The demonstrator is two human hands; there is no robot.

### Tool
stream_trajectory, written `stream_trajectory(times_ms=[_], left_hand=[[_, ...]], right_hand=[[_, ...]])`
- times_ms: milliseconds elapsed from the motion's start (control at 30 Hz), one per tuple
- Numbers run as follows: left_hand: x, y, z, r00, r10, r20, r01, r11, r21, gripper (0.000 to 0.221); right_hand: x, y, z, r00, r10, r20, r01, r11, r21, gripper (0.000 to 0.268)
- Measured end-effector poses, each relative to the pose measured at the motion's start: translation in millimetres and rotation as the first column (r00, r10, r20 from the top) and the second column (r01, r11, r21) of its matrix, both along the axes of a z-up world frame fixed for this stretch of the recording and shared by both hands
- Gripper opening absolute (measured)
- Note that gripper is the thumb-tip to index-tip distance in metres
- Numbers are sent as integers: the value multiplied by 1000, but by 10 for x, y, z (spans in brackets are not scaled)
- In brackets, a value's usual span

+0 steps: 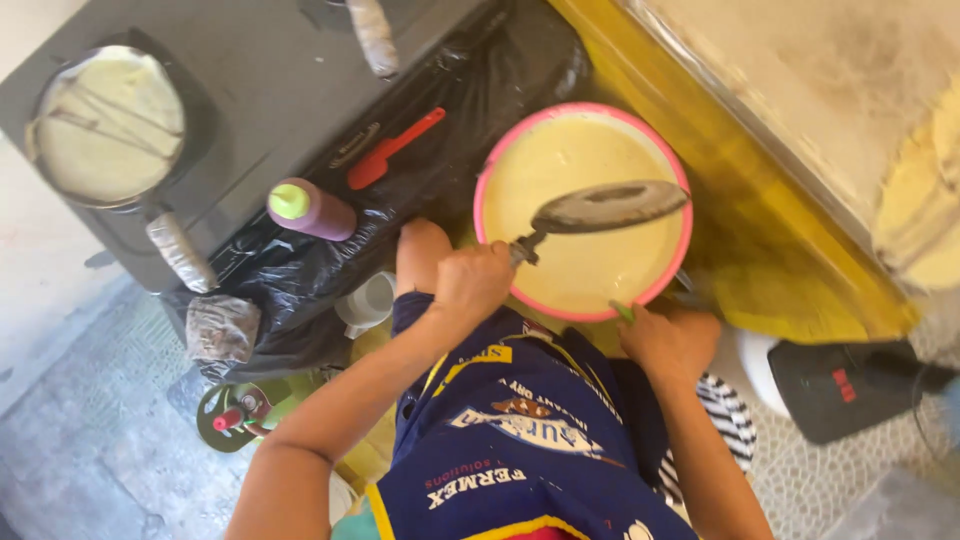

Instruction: Preparing and cooking crepes by pouring batter into a pan and stacking the finished products.

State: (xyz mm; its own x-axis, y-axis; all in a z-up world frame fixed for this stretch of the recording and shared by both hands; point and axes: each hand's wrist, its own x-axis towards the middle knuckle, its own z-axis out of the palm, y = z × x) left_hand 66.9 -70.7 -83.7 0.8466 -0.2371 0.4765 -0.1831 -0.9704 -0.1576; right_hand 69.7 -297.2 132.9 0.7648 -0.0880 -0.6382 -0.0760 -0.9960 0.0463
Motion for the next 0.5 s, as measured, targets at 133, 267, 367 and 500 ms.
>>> stream_trajectory(times_ms=[133, 267, 367, 500], left_hand=[[9, -57, -67, 998, 55, 20, -54, 998, -34, 5], [7, -57, -157, 984, 84, -155, -103, 987, -123, 11], [-2, -36, -291, 960, 47, -274, -113, 967, -229, 19], [-74, -128, -465, 964, 42, -262, -106, 965, -238, 31]], right_hand=[[-92, -476, -1194, 941, 318, 116, -258, 895, -363, 64], [-165, -420, -1183, 899, 149, 412, -94, 984, -150, 58], [11, 88, -586, 759, 214, 615, -254, 967, -22, 42], [662, 614, -674, 629, 182, 756, -533, 809, 249, 31]])
